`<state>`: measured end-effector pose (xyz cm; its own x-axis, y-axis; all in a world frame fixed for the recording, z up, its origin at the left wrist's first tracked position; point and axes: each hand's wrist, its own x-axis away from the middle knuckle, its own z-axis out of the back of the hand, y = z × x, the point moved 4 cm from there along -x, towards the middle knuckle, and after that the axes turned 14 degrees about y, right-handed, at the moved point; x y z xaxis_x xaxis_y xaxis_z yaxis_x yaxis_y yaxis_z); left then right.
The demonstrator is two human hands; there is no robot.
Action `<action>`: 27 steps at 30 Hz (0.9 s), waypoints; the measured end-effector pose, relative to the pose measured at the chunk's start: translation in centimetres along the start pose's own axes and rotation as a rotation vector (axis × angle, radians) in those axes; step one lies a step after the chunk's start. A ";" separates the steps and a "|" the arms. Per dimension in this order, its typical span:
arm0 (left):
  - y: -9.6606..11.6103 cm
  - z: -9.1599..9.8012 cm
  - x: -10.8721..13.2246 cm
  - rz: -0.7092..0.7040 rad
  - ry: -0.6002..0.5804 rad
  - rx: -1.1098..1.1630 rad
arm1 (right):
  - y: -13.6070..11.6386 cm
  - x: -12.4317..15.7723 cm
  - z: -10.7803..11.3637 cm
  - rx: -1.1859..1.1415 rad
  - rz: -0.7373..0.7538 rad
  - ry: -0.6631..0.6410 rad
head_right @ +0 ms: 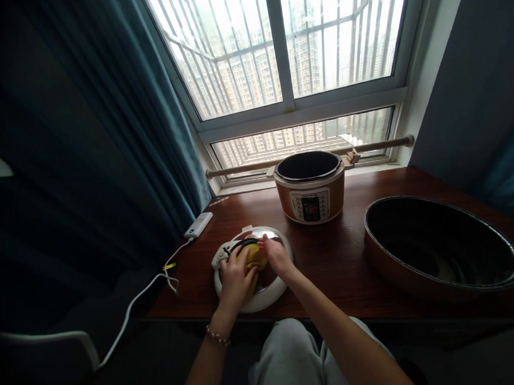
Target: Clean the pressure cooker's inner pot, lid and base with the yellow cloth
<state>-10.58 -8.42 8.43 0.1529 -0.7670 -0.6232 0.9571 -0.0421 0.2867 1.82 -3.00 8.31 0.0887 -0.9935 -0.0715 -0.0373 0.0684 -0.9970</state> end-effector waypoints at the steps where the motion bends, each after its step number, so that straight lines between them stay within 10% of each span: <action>1: -0.9 -0.4 -0.3 -0.003 -0.024 0.010 | 0.5 0.0 0.9 0.122 0.044 0.090; 9: -2.2 -0.3 -3.9 -0.131 -0.002 0.206 | 2.0 3.5 0.4 1.096 0.487 0.136; 15: 0.6 -2.5 -6.8 -0.305 -0.174 -0.028 | 2.8 7.3 -4.4 1.209 0.664 -0.120; 21: -5.1 -4.7 -9.6 -0.086 -0.184 -0.317 | 3.2 8.2 -5.4 1.250 0.630 -0.337; 27: -7.7 -4.3 -7.4 -0.102 -0.154 -0.426 | 3.0 8.0 -5.7 1.262 0.655 -0.345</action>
<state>-17.98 0.31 7.74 0.0456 -0.8600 -0.5082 0.9861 0.1201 -0.1148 -3.25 -11.27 4.89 0.6348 -0.6958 -0.3359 0.6983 0.7027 -0.1360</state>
